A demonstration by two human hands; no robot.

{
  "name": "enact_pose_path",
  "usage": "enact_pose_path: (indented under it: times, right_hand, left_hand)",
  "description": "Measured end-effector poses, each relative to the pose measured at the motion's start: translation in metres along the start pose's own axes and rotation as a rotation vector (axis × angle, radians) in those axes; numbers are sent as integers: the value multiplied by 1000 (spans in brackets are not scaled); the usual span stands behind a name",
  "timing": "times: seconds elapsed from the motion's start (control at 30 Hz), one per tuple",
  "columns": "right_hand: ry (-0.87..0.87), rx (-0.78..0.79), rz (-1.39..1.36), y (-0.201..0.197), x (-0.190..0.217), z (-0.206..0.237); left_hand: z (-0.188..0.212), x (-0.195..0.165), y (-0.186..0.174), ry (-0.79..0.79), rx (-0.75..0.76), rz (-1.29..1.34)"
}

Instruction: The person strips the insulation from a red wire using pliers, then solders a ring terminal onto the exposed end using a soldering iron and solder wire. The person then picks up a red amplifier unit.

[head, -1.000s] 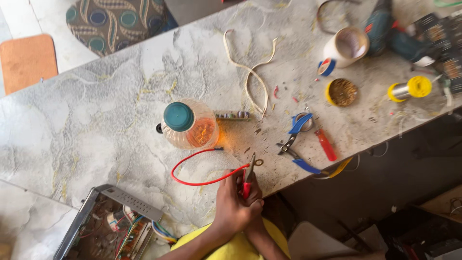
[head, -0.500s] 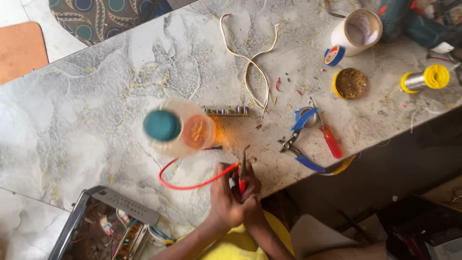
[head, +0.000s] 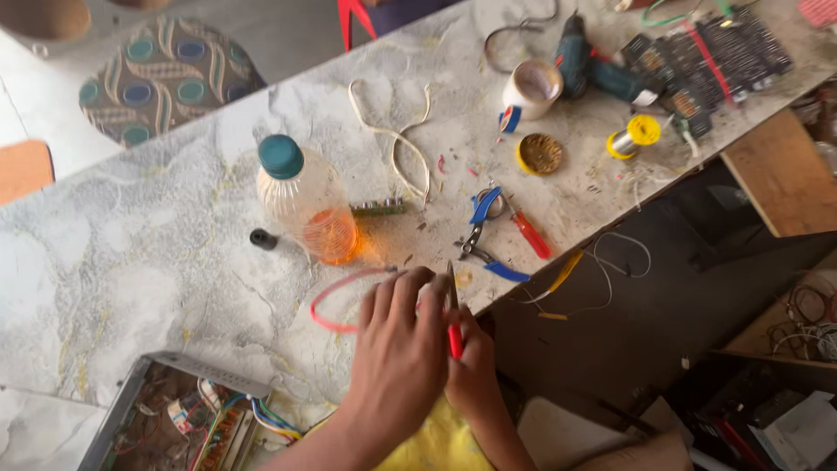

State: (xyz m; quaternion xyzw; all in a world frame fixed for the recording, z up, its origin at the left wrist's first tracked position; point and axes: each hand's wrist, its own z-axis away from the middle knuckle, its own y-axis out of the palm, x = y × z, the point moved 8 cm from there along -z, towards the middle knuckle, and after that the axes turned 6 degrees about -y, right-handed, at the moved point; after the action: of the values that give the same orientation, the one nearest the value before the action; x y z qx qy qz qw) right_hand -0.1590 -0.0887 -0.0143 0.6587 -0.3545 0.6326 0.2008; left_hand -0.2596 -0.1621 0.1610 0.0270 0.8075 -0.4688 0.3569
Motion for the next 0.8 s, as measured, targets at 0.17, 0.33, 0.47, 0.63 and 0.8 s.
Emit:
enact_pose_path:
  times: [0.17, 0.33, 0.47, 0.63, 0.8]
  right_hand:
    - [41, 18, -30, -19, 37, 24]
    - [361, -56, -391, -18, 31, 43]
    - [345, -52, -553, -10, 30, 52]
    - [295, 60, -715, -2, 32, 62]
    - [228, -38, -792, -26, 42, 53]
  left_hand:
    - [-3, 26, 18, -219, 254, 331]
    - [10, 48, 41, -612, 398, 716]
    - [10, 29, 51, -609, 458, 1223]
    - [10, 15, 44, -611, 475, 1327]
    - [-7, 22, 11, -527, 382, 1302]
